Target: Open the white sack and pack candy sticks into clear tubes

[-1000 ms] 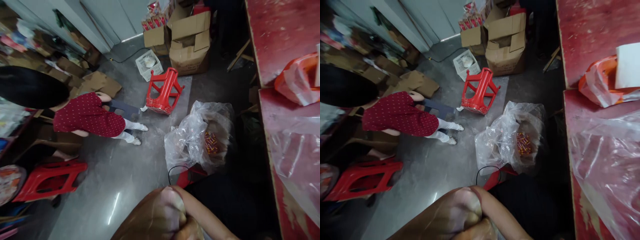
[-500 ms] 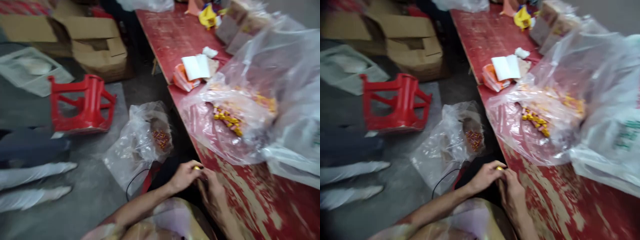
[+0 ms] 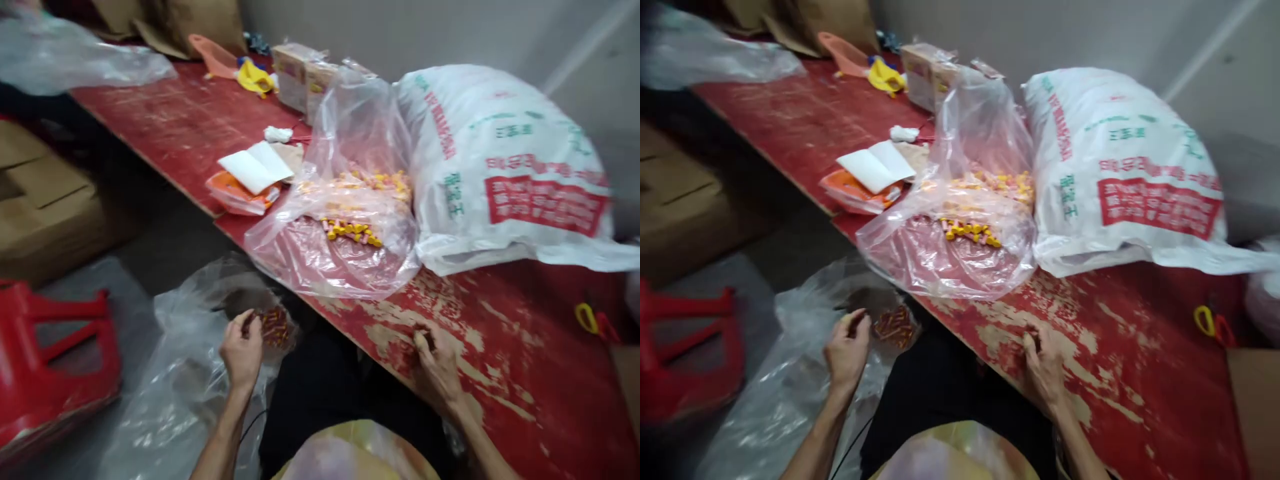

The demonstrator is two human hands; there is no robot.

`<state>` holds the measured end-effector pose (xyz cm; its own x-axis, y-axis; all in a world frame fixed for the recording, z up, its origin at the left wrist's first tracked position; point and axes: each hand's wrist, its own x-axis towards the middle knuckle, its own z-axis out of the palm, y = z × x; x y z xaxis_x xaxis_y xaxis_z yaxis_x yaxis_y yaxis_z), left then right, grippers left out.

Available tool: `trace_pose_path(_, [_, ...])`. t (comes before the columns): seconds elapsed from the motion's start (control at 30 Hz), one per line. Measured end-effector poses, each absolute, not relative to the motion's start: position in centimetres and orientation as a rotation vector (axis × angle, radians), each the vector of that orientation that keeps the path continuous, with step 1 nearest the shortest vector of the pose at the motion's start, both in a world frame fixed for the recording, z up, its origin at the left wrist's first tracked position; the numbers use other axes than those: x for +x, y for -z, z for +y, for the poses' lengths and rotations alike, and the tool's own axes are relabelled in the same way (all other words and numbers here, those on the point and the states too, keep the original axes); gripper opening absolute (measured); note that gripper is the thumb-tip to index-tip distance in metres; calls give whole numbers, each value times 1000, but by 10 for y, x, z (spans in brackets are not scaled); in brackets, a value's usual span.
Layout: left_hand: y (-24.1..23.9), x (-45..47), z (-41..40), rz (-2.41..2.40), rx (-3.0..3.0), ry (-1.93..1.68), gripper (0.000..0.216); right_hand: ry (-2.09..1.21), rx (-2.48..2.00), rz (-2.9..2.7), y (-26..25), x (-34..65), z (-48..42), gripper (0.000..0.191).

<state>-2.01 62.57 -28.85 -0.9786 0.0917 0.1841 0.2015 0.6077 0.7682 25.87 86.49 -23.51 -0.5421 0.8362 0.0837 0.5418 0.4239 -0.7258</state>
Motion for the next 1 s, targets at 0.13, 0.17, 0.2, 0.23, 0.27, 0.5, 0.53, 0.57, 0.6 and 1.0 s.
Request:
trace_pose_path(0.13, [242,-36,710,-2531,-727,1272,29,-1141,-1318,-1951,242,261,873,37])
trace_pose_path(0.17, [236,-42,735,-2532,-852,1219,29,-1160,-1317,-1922,243,260,877,38])
trace_pose_path(0.2, [232,-49,759,-2553,-961,1143,28,-1160,-1306,-1922,244,260,881,38])
trace_pose_path(0.23, [230,-55,782,-2588,-1054,1039,29,-1138,-1286,-1945,244,260,885,36])
trace_pose_path(0.27, [230,-62,803,-2632,-1121,915,29,-1098,-1261,-1981,243,260,891,35])
trace_pose_path(0.5, [235,-79,863,-2755,-1171,433,30,-485,-1279,-2083,225,266,963,35])
trace_pose_path(0.53, [234,-78,864,-2755,-1167,447,30,-383,-1309,-2067,221,264,979,35])
trace_pose_path(0.57, [232,-77,864,-2757,-1158,464,31,-303,-1339,-2050,216,261,997,35])
trace_pose_path(0.6, [230,-76,864,-2758,-1147,476,34,-252,-1368,-2039,211,257,1016,34])
trace_pose_path(1.0, [241,-79,858,-2733,-1017,717,25,-301,-1348,-2279,211,213,1114,28])
